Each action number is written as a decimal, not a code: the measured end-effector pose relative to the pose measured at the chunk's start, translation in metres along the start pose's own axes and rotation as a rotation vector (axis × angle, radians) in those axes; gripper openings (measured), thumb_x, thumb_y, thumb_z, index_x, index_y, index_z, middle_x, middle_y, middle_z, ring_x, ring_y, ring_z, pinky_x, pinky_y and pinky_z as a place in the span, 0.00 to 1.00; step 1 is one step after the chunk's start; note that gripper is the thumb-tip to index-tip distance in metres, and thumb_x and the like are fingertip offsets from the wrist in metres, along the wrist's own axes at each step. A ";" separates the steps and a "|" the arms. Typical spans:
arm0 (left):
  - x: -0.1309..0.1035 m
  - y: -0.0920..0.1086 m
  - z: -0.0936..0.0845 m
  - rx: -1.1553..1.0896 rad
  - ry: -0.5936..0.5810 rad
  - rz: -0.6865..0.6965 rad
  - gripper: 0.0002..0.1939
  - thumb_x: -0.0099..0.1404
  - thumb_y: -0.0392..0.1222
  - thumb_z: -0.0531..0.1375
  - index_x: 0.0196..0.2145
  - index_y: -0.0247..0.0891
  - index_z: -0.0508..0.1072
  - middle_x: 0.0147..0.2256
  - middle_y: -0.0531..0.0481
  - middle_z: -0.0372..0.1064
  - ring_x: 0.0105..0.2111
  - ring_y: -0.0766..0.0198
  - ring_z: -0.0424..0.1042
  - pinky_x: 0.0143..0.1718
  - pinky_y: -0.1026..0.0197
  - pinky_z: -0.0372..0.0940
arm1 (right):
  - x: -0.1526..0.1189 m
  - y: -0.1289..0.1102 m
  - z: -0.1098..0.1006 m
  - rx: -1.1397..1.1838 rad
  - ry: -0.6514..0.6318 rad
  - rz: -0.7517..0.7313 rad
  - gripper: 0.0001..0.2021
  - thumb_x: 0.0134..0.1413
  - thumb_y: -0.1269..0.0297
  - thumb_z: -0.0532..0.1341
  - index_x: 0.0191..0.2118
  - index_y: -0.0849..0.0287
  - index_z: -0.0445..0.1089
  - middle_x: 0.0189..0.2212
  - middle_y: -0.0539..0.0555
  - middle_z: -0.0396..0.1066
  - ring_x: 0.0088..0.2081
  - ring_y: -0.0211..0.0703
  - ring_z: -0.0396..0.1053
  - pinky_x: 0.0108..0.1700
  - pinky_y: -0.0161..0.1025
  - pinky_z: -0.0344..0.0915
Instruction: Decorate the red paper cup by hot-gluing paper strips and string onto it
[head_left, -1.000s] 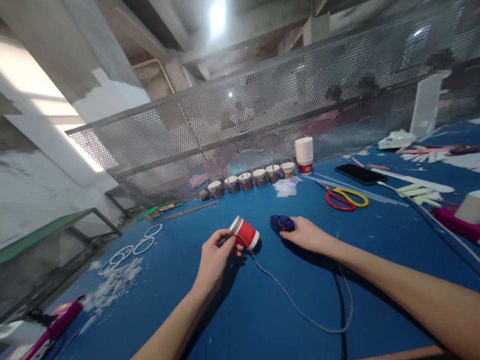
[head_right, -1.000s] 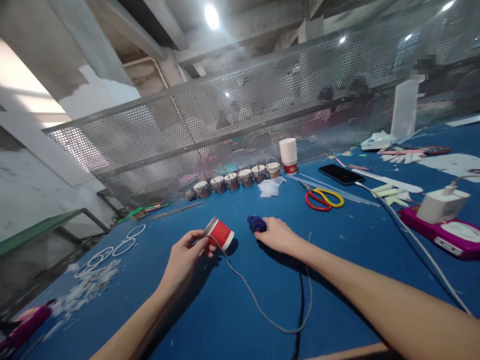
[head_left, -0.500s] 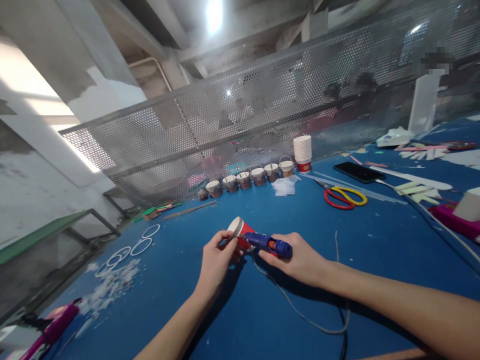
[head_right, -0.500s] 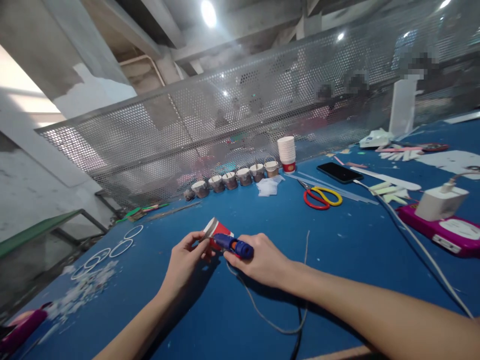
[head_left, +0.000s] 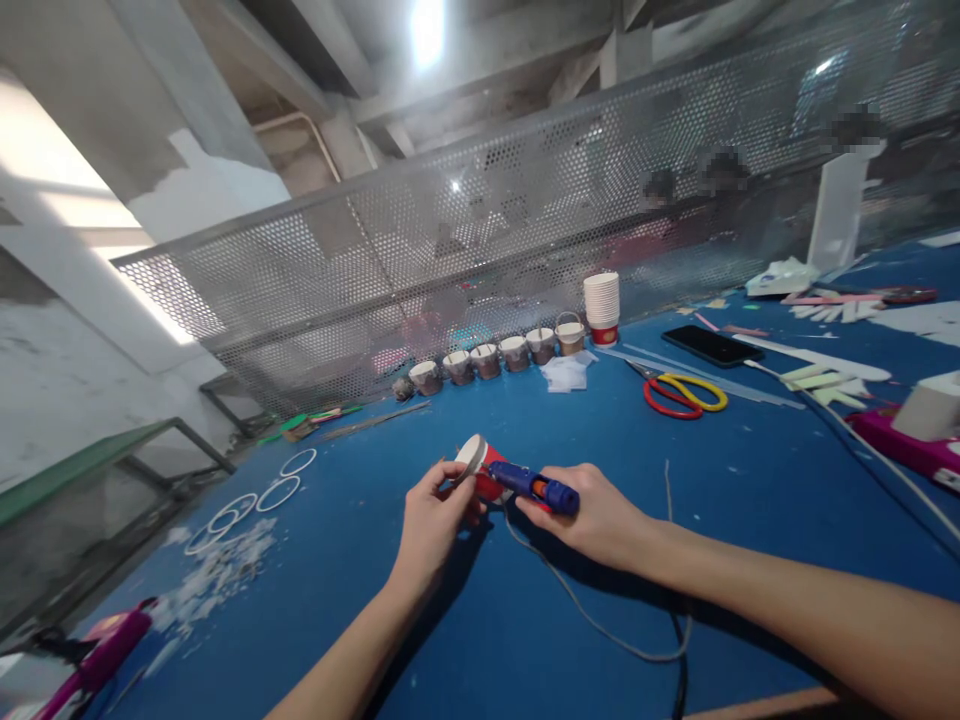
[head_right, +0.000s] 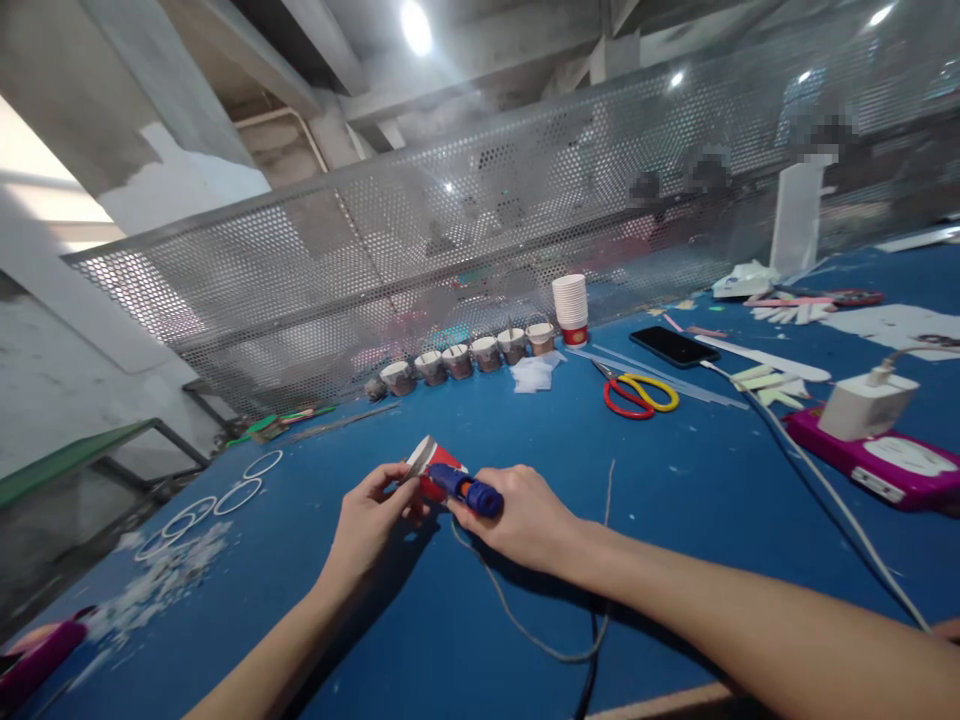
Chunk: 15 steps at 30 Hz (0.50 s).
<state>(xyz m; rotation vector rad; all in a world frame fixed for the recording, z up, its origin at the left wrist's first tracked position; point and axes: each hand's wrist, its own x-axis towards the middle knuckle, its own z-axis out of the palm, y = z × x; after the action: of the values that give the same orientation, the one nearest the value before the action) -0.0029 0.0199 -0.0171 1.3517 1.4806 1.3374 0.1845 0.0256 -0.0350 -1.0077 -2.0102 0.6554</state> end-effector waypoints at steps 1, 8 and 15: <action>0.000 0.000 0.000 0.003 0.000 0.003 0.09 0.52 0.44 0.62 0.28 0.36 0.72 0.15 0.54 0.69 0.16 0.68 0.65 0.21 0.66 0.60 | 0.000 0.000 0.000 -0.005 -0.003 -0.001 0.14 0.55 0.58 0.58 0.22 0.58 0.61 0.17 0.47 0.61 0.19 0.33 0.50 0.24 0.33 0.50; 0.000 0.002 0.000 -0.003 -0.012 0.000 0.08 0.50 0.43 0.62 0.27 0.36 0.71 0.15 0.54 0.68 0.16 0.68 0.65 0.21 0.66 0.59 | -0.002 0.001 0.001 -0.027 -0.008 -0.024 0.14 0.55 0.59 0.59 0.22 0.58 0.62 0.17 0.47 0.62 0.19 0.32 0.51 0.23 0.32 0.50; 0.001 -0.001 -0.002 -0.011 -0.022 0.007 0.08 0.50 0.42 0.62 0.26 0.36 0.71 0.15 0.54 0.68 0.16 0.68 0.65 0.21 0.66 0.59 | -0.002 -0.001 0.000 -0.023 -0.030 -0.022 0.15 0.54 0.58 0.59 0.21 0.58 0.60 0.17 0.47 0.61 0.19 0.33 0.52 0.24 0.33 0.50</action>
<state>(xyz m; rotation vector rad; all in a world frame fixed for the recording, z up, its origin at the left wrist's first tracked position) -0.0052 0.0207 -0.0173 1.3613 1.4534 1.3296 0.1852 0.0234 -0.0348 -0.9936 -2.0568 0.6403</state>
